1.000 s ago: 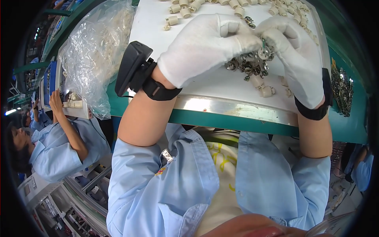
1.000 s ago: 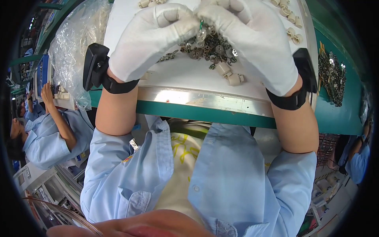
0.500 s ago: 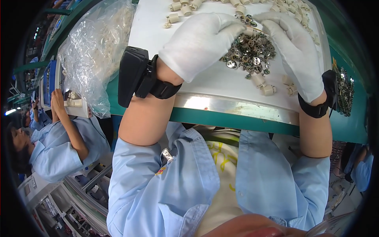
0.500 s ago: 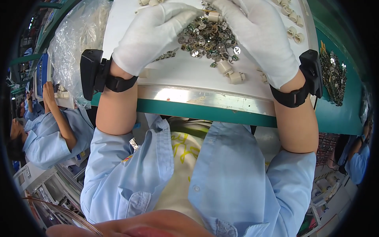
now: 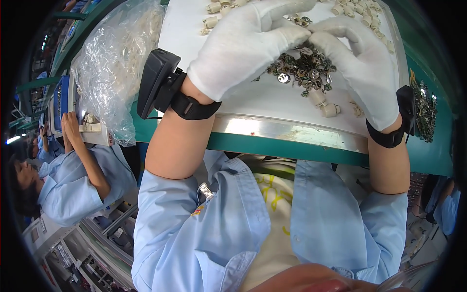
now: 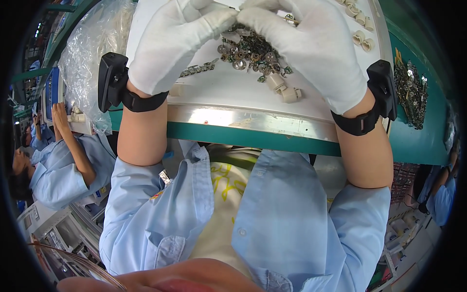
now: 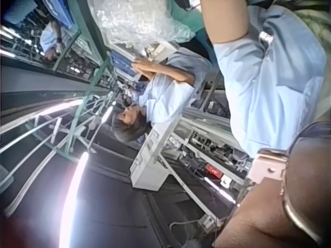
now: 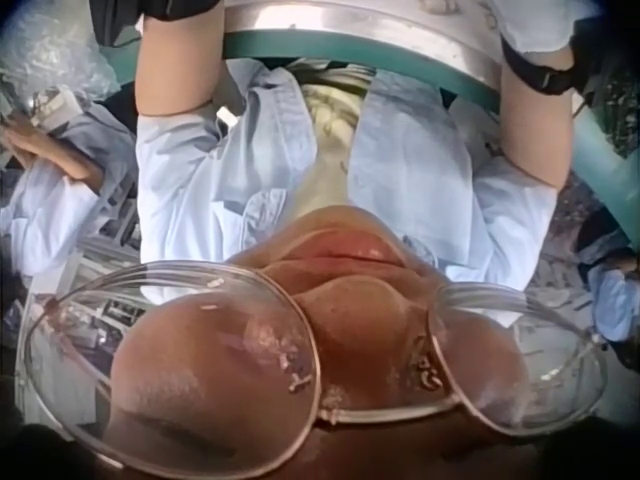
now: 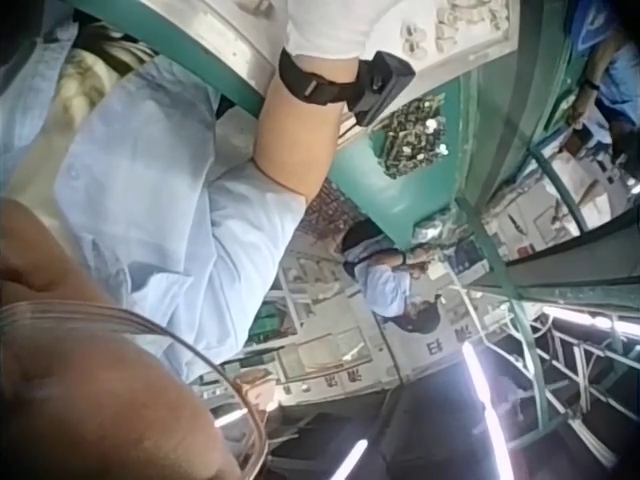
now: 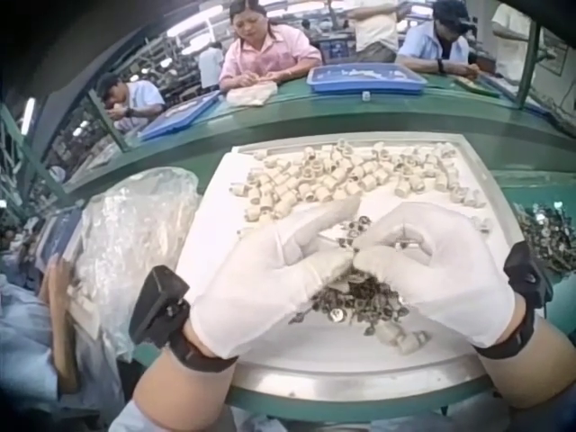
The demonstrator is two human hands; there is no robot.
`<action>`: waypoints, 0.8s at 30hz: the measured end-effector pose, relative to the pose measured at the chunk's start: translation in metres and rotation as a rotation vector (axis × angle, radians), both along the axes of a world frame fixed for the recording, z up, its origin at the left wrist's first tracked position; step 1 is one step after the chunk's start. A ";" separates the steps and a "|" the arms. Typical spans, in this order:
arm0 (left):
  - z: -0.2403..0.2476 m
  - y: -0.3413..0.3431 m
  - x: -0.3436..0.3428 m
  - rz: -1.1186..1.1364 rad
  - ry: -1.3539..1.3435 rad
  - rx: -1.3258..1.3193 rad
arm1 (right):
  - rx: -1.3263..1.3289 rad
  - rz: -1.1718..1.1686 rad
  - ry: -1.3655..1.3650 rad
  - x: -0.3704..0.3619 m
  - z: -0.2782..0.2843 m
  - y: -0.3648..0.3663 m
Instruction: The person picks up a circuit board and a metal component, fits the component onto the board, and then uses a wooden stick to press it into place before inserting the assembly into a plastic housing.
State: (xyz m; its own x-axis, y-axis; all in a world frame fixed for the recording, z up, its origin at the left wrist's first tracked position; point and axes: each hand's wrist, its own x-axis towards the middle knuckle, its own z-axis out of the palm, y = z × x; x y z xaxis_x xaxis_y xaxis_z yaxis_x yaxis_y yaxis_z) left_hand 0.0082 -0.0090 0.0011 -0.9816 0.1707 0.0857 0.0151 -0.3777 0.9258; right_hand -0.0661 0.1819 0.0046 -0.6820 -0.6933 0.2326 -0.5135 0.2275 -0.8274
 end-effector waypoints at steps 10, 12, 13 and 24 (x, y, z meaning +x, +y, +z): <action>-0.010 -0.001 -0.016 0.021 0.583 -0.281 | -0.155 0.047 -0.013 -0.001 -0.005 -0.001; -0.013 -0.004 -0.014 0.021 0.564 -0.288 | -0.153 0.015 -0.173 0.001 -0.002 0.000; -0.012 -0.005 -0.014 0.020 0.555 -0.291 | -0.152 -0.002 -0.253 0.001 -0.001 0.001; -0.005 -0.002 -0.006 0.001 0.360 -0.336 | -0.105 0.189 -0.231 -0.007 0.001 0.012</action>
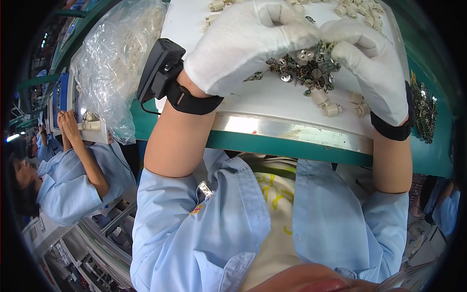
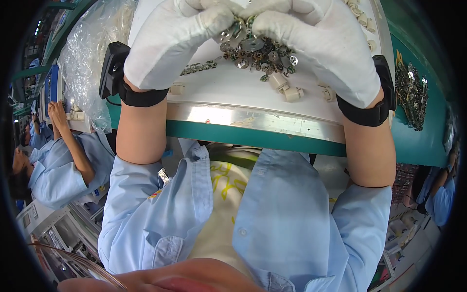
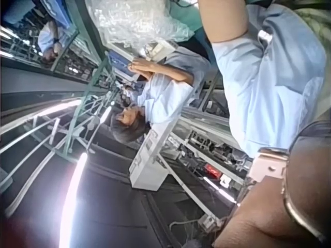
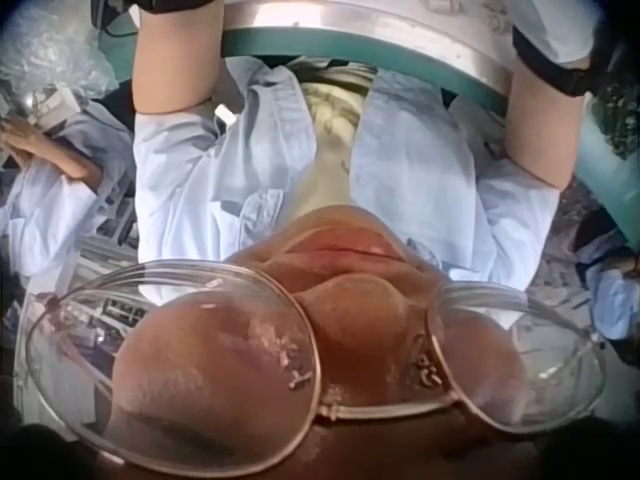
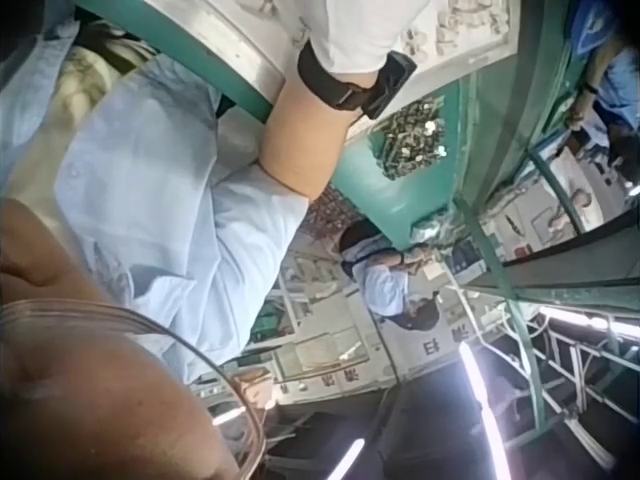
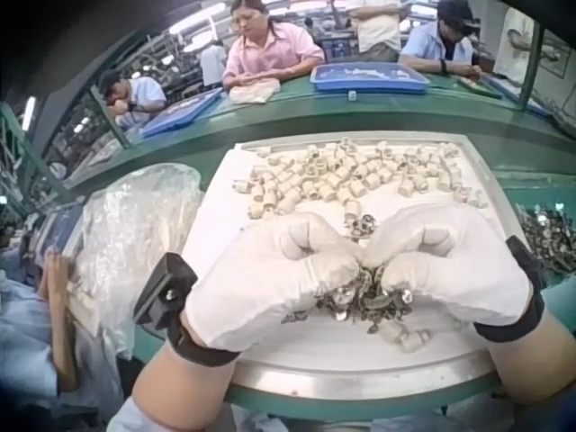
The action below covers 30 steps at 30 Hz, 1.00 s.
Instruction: The person picks up a circuit board and a metal component, fits the component onto the board, and then uses a wooden stick to press it into place before inserting the assembly into a plastic housing.
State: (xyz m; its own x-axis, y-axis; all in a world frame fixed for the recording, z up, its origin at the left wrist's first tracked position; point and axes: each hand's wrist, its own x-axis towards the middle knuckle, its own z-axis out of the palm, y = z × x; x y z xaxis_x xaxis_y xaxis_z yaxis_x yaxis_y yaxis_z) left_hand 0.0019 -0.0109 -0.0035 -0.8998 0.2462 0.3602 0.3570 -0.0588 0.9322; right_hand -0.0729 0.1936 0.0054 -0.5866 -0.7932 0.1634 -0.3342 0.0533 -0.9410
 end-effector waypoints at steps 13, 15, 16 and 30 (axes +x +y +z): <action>0.012 0.004 0.002 0.214 -0.509 0.242 | 0.057 -0.196 0.352 0.007 0.000 -0.014; 0.013 0.010 0.003 0.220 -0.457 0.266 | 0.013 -0.200 0.346 0.010 0.000 -0.019; 0.013 0.013 0.003 0.225 -0.406 0.289 | -0.031 -0.205 0.340 0.012 0.000 -0.021; 0.009 0.009 0.009 0.145 -0.528 0.137 | -0.080 0.001 0.130 0.004 -0.002 -0.010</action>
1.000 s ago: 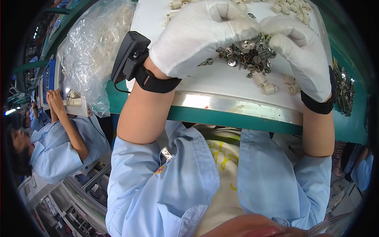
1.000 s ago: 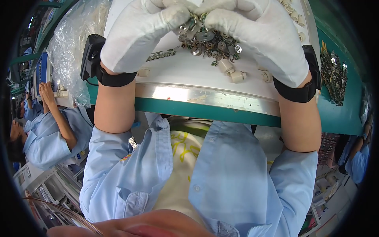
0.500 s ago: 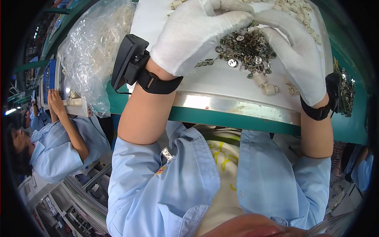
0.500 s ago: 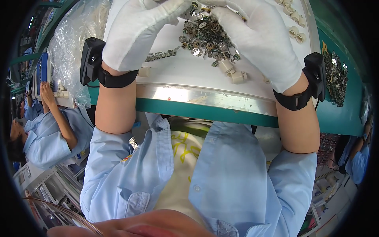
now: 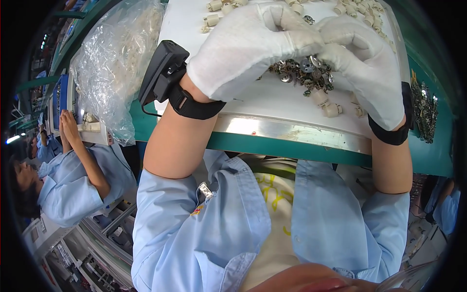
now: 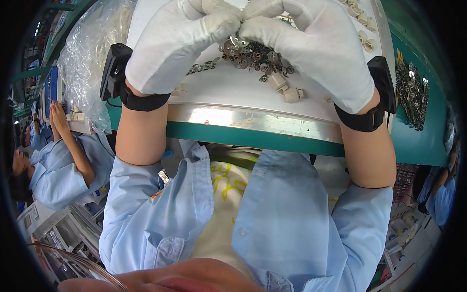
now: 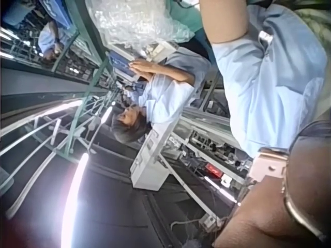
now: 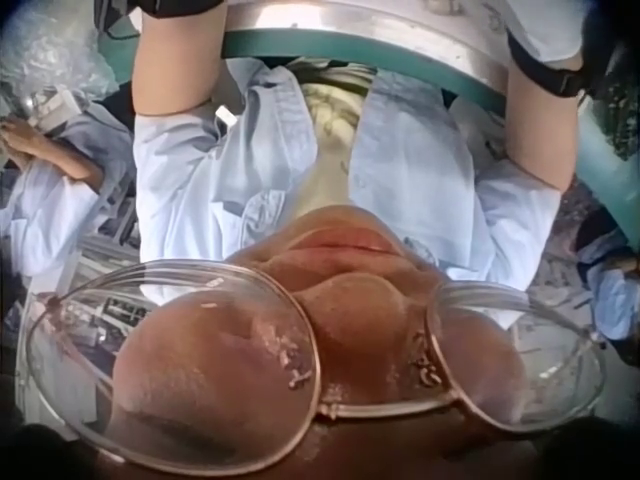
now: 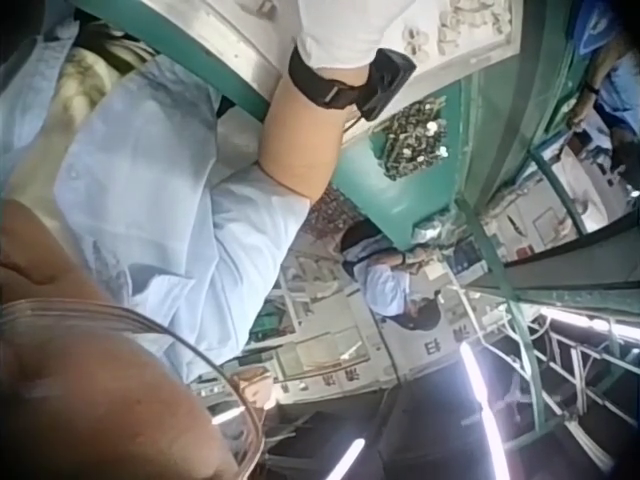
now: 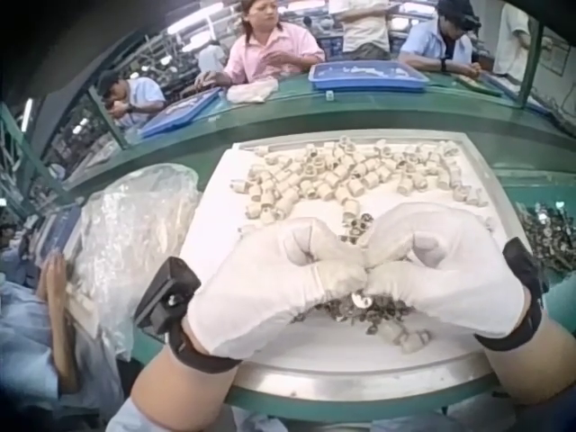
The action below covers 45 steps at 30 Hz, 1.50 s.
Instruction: The person picks up a circuit board and a metal component, fits the component onto the board, and then uses a wooden stick to press it into place before inserting the assembly into a plastic housing.
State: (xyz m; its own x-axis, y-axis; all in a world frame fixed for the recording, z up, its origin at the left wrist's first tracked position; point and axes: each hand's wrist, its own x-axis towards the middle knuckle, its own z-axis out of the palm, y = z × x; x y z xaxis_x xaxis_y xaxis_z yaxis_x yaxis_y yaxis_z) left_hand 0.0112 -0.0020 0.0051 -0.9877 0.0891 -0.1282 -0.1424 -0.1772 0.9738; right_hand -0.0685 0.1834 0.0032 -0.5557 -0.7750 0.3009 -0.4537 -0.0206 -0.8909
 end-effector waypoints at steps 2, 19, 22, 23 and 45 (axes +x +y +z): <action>0.001 0.003 0.003 0.007 0.001 0.020 | 0.023 0.008 -0.035 0.001 0.003 0.003; -0.012 -0.001 -0.011 0.001 0.935 -0.449 | 0.091 -0.081 0.214 0.002 0.006 -0.002; -0.002 0.006 0.002 -0.010 0.374 -0.059 | 0.025 0.044 -0.011 -0.006 0.003 0.006; 0.000 0.008 0.004 -0.013 0.090 0.130 | -0.008 0.108 -0.123 -0.007 0.002 0.008; -0.015 0.001 -0.012 0.142 0.526 -0.252 | -0.316 -0.080 0.082 -0.009 -0.015 -0.025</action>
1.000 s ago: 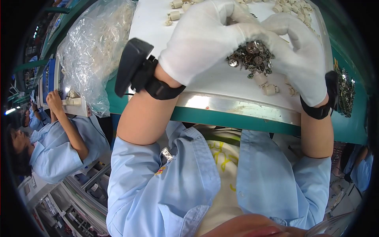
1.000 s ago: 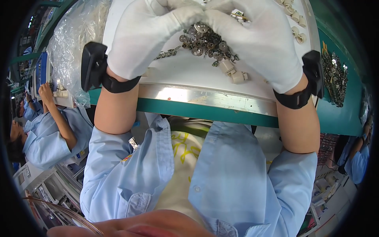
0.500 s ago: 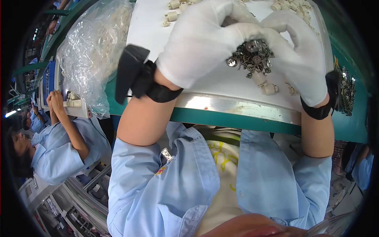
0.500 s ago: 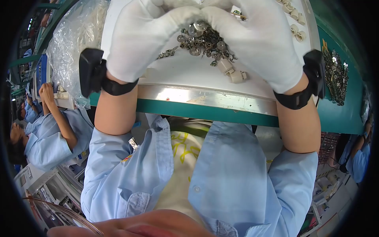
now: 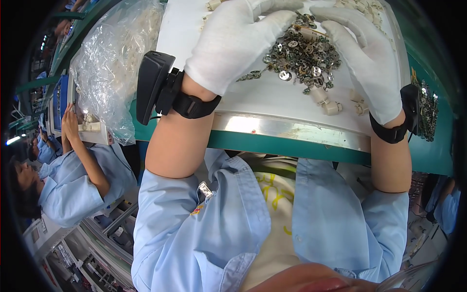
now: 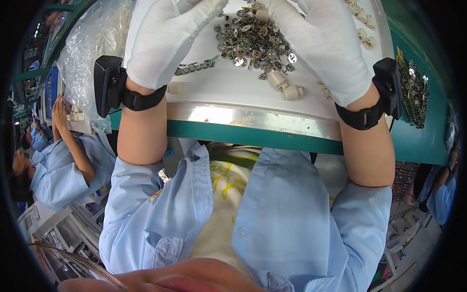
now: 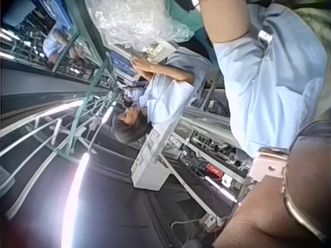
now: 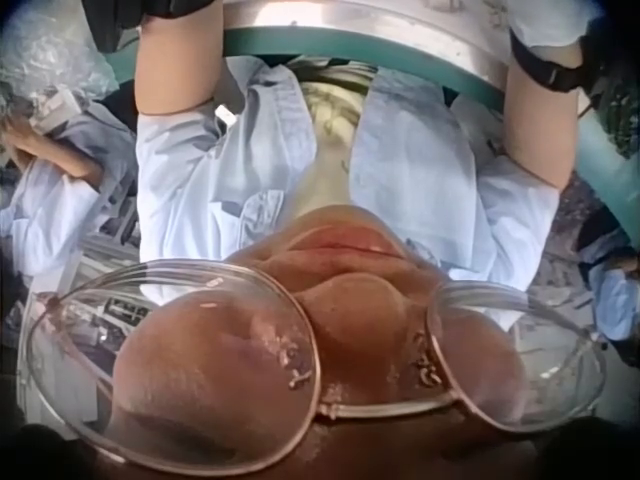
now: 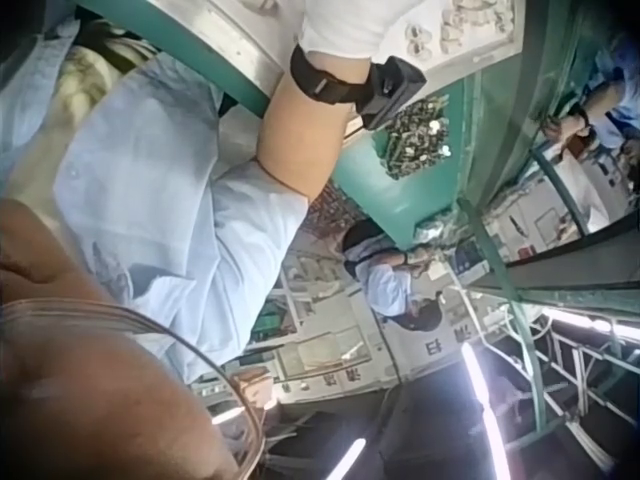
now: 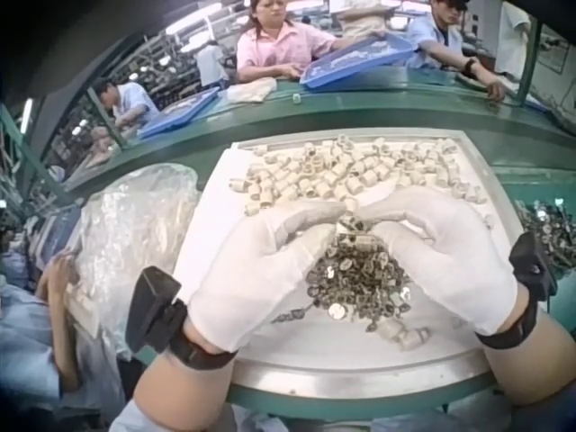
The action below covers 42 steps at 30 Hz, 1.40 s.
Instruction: The person picks up a circuit board and a metal component, fits the component onto the board, and then uses a wooden stick to press it into place before inserting the assembly into a plastic housing.
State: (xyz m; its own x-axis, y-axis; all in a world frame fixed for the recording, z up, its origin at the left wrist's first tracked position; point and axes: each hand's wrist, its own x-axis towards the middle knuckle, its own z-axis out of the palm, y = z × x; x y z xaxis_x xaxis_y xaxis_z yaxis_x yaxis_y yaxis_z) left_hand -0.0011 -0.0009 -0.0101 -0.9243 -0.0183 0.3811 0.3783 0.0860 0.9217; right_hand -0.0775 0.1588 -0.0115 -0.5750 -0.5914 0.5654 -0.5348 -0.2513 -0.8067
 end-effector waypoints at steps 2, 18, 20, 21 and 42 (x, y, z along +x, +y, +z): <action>-0.004 -0.007 -0.007 -0.147 0.299 -0.062 | -0.694 0.465 -0.031 -0.017 -0.022 -0.016; 0.003 -0.020 0.021 0.067 -0.368 -1.417 | 0.249 -0.365 -0.199 0.003 0.021 0.019; 0.011 -0.024 0.016 0.039 -0.480 -1.262 | 0.268 -0.372 -0.193 0.003 0.021 0.020; 0.017 -0.026 0.012 0.014 -0.590 -1.102 | 0.287 -0.377 -0.186 0.003 0.021 0.020; -0.005 -0.012 -0.004 -0.354 0.214 0.094 | 0.578 -0.218 0.043 0.019 0.016 0.017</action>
State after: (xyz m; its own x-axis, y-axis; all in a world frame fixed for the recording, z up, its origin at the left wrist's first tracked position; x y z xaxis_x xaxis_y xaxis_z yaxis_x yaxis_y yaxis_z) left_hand -0.0056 -0.0127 -0.0146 -0.7803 0.2421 0.5767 0.5530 -0.1637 0.8169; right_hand -0.0580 0.1761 0.0045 -0.7012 -0.6802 0.2136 -0.5594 0.3393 -0.7562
